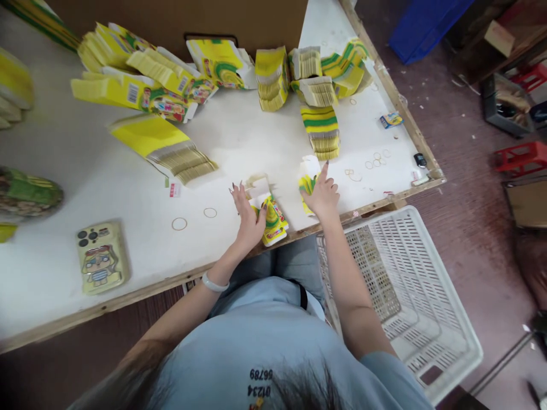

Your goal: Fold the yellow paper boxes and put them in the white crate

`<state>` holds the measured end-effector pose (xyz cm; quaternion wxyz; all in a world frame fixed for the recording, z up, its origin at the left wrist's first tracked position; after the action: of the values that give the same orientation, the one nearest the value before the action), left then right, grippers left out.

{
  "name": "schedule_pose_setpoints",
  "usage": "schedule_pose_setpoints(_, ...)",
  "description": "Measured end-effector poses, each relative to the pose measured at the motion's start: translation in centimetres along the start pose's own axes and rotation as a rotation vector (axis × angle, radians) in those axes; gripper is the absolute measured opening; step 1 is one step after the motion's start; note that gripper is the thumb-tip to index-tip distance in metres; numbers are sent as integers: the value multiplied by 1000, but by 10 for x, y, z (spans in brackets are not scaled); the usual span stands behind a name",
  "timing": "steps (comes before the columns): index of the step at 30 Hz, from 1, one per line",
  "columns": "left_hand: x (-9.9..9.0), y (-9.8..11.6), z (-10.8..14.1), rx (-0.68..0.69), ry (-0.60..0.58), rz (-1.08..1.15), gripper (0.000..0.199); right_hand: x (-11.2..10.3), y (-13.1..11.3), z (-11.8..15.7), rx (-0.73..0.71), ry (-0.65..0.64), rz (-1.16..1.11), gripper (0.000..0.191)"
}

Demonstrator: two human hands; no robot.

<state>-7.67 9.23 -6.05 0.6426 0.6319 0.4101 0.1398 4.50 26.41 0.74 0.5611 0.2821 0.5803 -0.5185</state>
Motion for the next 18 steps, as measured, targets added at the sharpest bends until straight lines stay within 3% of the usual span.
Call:
schedule_pose_setpoints(8, -16, 11, 5, 31, 62, -87, 76, -8, 11, -6, 31, 49, -112, 115)
schedule_pose_setpoints(13, -28, 42, 3, 106, 90, 39, 74, -34, 18, 12, 10, 179, -253, 114)
schedule_pose_setpoints(15, -28, 58, 3, 109, -3, 205, 85, -36, 10, 41, -114, 195, -406, 113)
schedule_pose_setpoints(18, -19, 76, 9, -55, -358, 534, 91, -29, -5, 101, -364, 25, -682, 107)
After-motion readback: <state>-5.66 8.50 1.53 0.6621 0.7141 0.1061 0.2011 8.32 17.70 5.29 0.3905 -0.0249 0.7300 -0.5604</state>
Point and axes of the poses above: each hand's wrist, its own z-axis away from the middle knuckle, its own x-axis out of the palm, y = z × x, the point moved 2 cm from there along -z, towards the middle knuckle, and after that the axes turned 5 degrees about -z, right-handed, at the moved point
